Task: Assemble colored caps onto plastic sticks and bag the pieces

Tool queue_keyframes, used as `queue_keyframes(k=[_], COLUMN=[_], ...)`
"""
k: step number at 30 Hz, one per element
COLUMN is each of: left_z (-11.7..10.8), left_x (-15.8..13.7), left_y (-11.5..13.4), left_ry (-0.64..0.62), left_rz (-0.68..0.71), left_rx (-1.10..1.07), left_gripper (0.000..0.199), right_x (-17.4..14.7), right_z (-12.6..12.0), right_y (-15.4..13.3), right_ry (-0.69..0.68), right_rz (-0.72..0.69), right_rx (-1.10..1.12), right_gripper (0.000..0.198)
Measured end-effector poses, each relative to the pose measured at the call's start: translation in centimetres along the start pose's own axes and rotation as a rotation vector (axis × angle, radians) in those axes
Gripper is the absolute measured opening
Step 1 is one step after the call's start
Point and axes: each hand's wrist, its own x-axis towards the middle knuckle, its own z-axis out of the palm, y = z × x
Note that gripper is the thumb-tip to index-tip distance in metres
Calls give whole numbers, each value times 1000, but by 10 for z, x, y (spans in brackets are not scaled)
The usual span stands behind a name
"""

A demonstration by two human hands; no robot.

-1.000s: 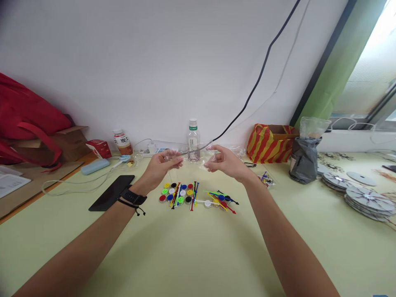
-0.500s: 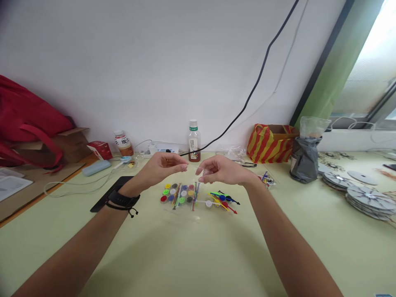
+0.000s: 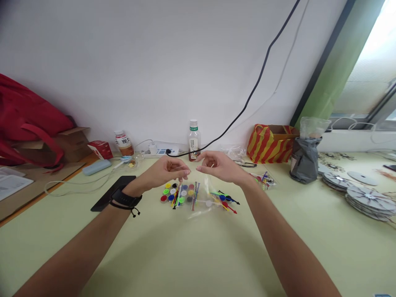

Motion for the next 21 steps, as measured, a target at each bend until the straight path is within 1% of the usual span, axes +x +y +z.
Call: queue_keyframes(k=[3,4,5,7,9,10,12,15,17,19,21], left_z=[-6,-9,-11,-13,-13,-12,-11,-9,-9,-9,-8], left_x=[7,9,10,11,10,9,8,6,5,5,6], left_y=[-18,-22,-26,-30,-29,-27,-24,-21,-21,-22,-24], left_ry=[248,314,357,363,321,303,281,245,224,213,213], left_rz=[-29,-49,-57,-61,-51,-44,-28,-13,-14,-29,-47], left_rx=[-79,-127,-191,-319,-413,-443,-473,-478,-466,-445,-410], left_gripper=[36,37,37,38,36,35,35,41,44,45,46], right_x=[4,6,7,9,11,12,13,13,13,15,16], right_z=[2,3,3,3,4,5,7,11,14,16,18], right_y=[12,16,20,26,30,31,33,35,38,41,44], right_ry=[300,358,383,376,379,387,391,341,309,291,302], right_rz=[-16,-18,-20,-24,1,32,123,285,350,344,299], right_rx=[-172,-217,-251,-295,-332,-338,-300,-129,26,171,238], right_gripper=[37,35,33,28,23,24,34,51,53,51,47])
